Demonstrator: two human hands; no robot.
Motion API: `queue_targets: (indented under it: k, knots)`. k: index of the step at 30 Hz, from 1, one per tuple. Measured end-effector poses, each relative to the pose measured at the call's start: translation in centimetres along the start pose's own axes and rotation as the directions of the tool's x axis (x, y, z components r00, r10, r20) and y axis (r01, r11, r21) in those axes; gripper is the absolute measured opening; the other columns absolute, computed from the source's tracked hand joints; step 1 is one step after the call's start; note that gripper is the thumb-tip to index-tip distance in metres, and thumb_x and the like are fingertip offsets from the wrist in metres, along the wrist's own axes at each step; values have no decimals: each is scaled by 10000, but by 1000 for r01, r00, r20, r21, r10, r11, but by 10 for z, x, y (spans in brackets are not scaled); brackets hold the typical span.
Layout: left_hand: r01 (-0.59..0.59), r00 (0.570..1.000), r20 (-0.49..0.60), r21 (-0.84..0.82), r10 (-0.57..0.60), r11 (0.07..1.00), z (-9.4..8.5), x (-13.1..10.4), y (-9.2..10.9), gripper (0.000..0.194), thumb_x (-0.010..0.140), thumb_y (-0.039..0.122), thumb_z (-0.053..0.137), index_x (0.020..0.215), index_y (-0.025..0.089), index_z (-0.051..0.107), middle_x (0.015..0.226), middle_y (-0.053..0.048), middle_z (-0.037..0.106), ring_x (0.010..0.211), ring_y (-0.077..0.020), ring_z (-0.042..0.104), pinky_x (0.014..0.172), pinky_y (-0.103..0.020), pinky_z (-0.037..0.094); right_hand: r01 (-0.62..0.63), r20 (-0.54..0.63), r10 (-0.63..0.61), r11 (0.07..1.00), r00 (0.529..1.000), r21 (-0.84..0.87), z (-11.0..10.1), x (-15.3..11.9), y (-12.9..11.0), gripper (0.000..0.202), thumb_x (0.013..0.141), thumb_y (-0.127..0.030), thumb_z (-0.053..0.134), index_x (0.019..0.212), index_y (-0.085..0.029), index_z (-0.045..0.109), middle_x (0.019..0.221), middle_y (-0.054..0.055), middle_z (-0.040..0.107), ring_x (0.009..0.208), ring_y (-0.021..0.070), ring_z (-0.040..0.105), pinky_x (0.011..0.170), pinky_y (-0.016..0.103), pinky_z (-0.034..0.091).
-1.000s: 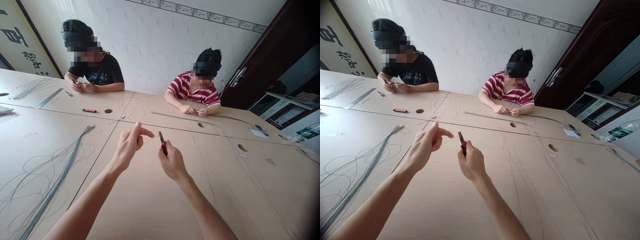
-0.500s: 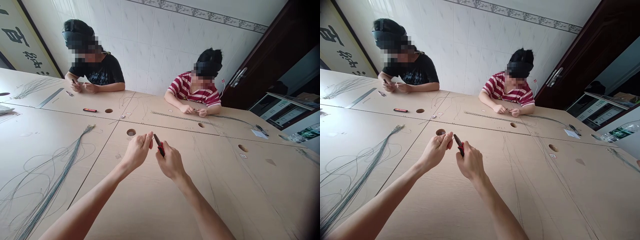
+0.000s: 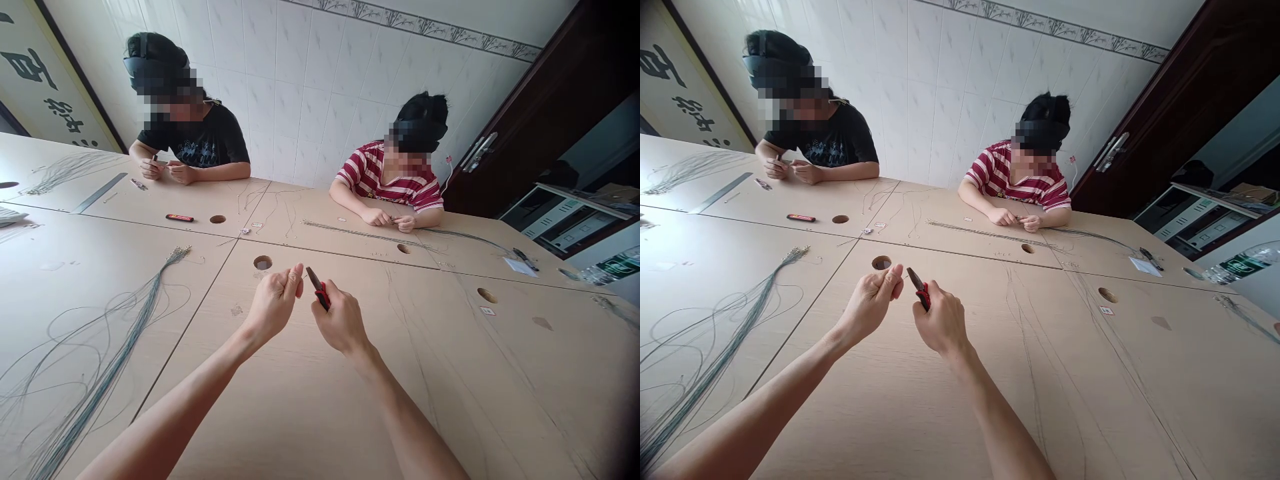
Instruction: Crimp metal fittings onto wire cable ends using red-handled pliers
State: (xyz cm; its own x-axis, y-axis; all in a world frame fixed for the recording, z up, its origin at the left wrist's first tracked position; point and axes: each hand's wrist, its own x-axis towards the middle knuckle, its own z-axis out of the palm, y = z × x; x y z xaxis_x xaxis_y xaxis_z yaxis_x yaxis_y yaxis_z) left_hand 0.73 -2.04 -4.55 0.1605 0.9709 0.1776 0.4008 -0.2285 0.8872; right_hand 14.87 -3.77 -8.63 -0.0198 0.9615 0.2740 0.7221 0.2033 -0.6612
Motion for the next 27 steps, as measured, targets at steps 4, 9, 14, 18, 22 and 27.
queue_targets:
  k: [4, 9, 14, 18, 22, 27]
  knots:
    - [23, 1000, 22, -55, -21, 998, -2, 0, -6, 524, 938, 529, 321, 533, 201, 381, 528, 30, 304, 483, -120, 281, 475, -263, 211, -12, 9, 12, 1000, 1000, 14, 2, 0, -1, 149, 754, -203, 416, 685, -249, 291, 535, -77, 388, 460, 126, 293, 476, 249, 246]
    - [124, 987, 126, -207, -99, 970, -7, -3, -12, 440, 899, 540, 455, 729, 165, 613, 594, 46, 340, 497, -97, 258, 475, -231, 221, -14, 35, 14, 1000, 999, 21, -1, -1, -5, 93, 755, -191, 424, 726, -242, 352, 567, -68, 419, 477, 130, 328, 494, 254, 245]
    - [193, 978, 142, -327, -154, 925, -7, -5, -16, 241, 877, 418, 556, 827, 186, 594, 554, 73, 322, 502, -92, 228, 474, -221, 181, -29, 55, 27, 999, 998, 35, -4, -2, -8, 65, 767, -187, 441, 762, -233, 395, 619, -52, 481, 504, 131, 377, 513, 257, 281]
    - [210, 971, 185, -377, -149, 902, -8, -7, -20, 222, 886, 406, 561, 838, 191, 581, 542, 78, 324, 511, -89, 221, 481, -224, 170, -37, 97, 13, 966, 995, 254, -10, -1, -6, 86, 835, -278, 504, 894, -216, 499, 751, -21, 529, 628, 137, 469, 602, 262, 379]
    - [226, 966, 217, -447, -140, 866, -11, -12, -20, 232, 897, 416, 552, 831, 193, 558, 538, 80, 334, 507, -84, 213, 479, -220, 169, -73, 86, 30, 828, 996, 555, -17, 2, -5, 202, 854, -376, 565, 966, -208, 557, 757, -25, 486, 673, 126, 465, 654, 262, 408]
    - [249, 955, 271, -521, -118, 817, -13, -19, -13, 233, 898, 404, 571, 807, 193, 535, 526, 87, 316, 496, -76, 206, 476, -213, 166, -62, 117, -18, 762, 993, 645, -21, 3, -14, 197, 859, -389, 586, 924, -202, 589, 776, -11, 510, 701, 128, 461, 656, 262, 405]
